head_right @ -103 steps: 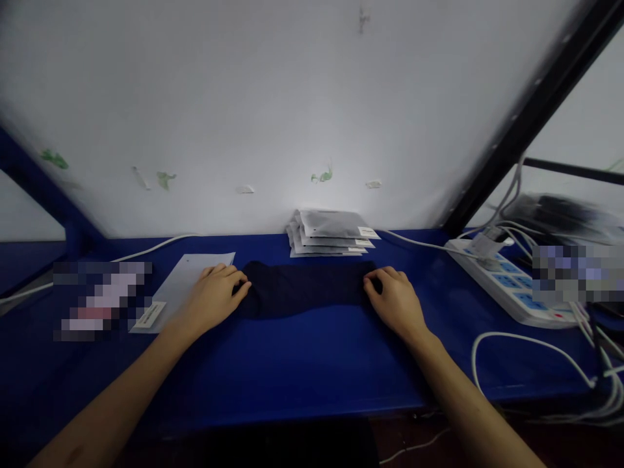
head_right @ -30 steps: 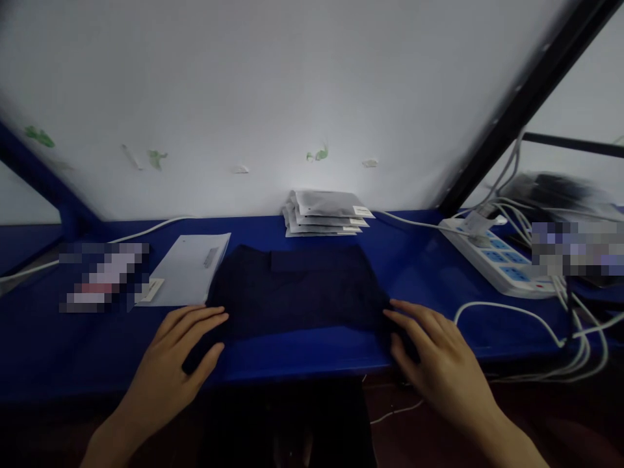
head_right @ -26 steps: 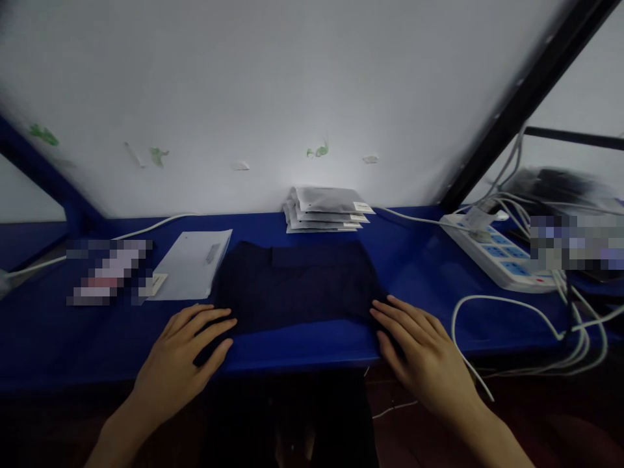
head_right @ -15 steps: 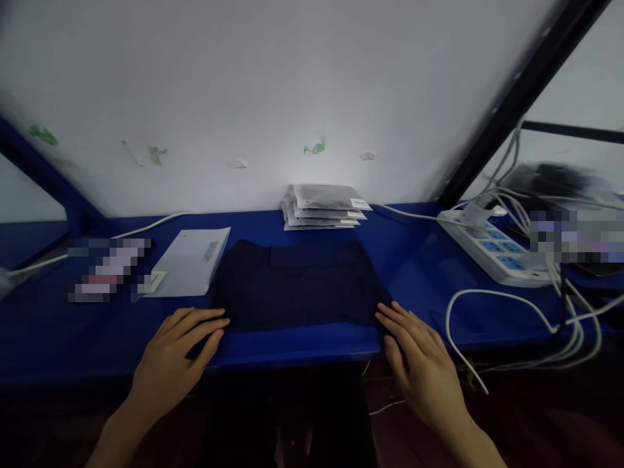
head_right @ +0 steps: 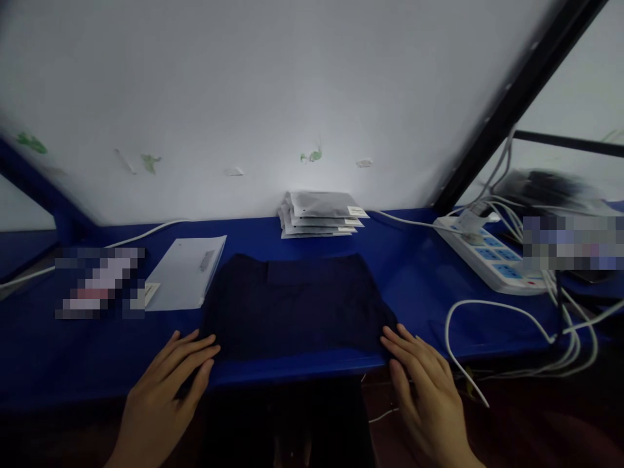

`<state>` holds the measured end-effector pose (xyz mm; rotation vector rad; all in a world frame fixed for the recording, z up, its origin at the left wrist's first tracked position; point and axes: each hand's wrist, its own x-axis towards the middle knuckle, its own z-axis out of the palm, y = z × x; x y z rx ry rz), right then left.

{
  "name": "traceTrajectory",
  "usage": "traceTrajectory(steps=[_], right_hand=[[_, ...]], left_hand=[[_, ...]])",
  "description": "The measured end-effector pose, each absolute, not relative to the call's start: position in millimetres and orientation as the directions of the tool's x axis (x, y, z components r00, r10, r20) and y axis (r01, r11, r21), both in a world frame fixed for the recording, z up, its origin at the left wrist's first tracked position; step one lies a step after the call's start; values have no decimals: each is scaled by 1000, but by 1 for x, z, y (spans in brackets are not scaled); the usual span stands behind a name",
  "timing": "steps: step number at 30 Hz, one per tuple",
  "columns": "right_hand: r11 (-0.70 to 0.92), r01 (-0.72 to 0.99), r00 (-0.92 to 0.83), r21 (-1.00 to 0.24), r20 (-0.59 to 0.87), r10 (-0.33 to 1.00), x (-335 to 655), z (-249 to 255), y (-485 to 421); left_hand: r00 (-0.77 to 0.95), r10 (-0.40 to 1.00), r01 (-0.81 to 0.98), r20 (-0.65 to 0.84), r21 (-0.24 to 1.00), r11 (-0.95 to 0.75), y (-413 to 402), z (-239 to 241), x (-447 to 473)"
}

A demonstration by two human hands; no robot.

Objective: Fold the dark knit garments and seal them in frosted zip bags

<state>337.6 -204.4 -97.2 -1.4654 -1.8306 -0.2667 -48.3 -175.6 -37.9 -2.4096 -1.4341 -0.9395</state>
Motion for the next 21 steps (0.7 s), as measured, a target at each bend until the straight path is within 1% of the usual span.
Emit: traceTrajectory(steps=[7, 14, 18, 19, 21], right_hand=[[294, 896, -36, -331, 607, 794, 337, -86, -205], [281, 910, -75, -305, 546, 835, 343, -64, -203], [302, 911, -83, -280, 594, 800, 348, -35, -180], [313, 909, -91, -274, 603, 792, 349, -28, -169], [338, 904, -134, -261, 578, 805, 351, -16, -143]], left_hand=[[278, 758, 825, 590, 257, -503, -176, -37, -46], [300, 747, 814, 593, 250, -525, -175, -29, -46], [265, 731, 840, 629, 222, -495, -168, -9, -36], [270, 730, 839, 628, 219, -498, -164, -2, -30], [314, 742, 824, 592, 219, -523, -150, 13, -15]])
